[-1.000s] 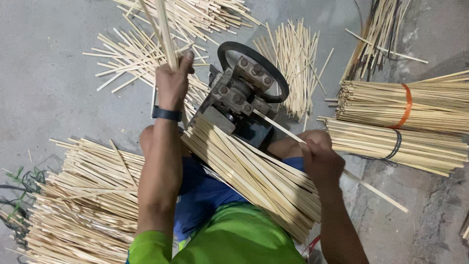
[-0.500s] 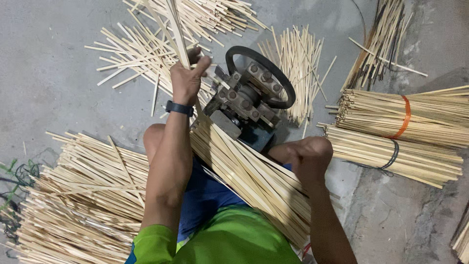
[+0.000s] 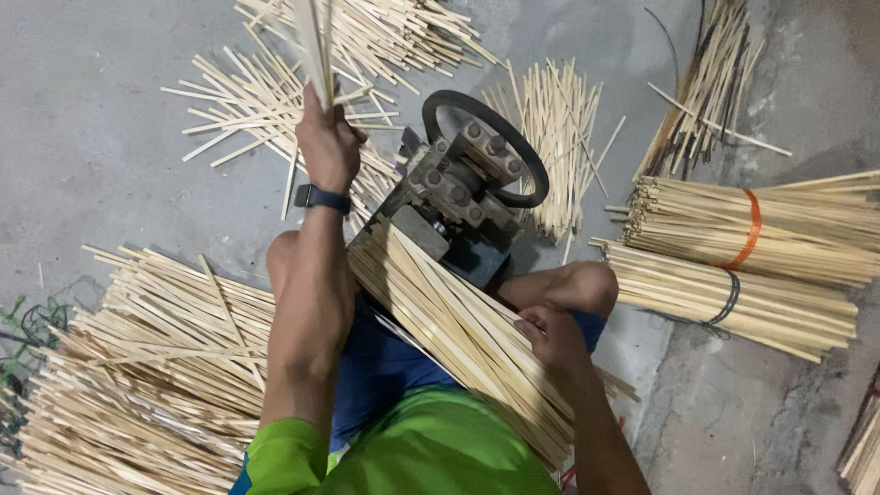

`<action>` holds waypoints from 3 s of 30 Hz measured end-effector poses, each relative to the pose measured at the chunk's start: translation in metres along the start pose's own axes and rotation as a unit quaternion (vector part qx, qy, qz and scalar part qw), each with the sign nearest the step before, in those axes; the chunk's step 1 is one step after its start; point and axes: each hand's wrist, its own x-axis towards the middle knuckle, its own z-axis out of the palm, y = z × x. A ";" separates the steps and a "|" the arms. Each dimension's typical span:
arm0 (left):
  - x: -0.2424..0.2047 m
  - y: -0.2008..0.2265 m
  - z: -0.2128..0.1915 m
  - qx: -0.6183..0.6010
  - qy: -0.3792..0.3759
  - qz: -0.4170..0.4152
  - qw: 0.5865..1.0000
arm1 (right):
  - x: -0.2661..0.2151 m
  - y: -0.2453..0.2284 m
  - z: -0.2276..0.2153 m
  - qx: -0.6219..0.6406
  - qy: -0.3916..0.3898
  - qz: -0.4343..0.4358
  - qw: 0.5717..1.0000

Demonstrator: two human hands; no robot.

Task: The person picks up and organizes bundles of bamboo strips, then individually feeds long thin strips into a mechanical processing machine.

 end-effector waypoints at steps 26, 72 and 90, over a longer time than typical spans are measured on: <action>-0.107 0.196 -0.019 0.214 -0.102 0.693 0.681 | -0.014 0.057 -0.060 -0.136 0.175 0.059 0.973; -0.162 0.196 0.035 -0.072 -0.372 0.204 0.903 | 0.019 -0.099 -0.059 0.365 0.227 -0.263 0.864; -0.018 0.073 -0.047 -0.306 -0.010 -0.124 0.944 | -0.009 0.029 -0.087 -0.201 0.184 0.019 0.962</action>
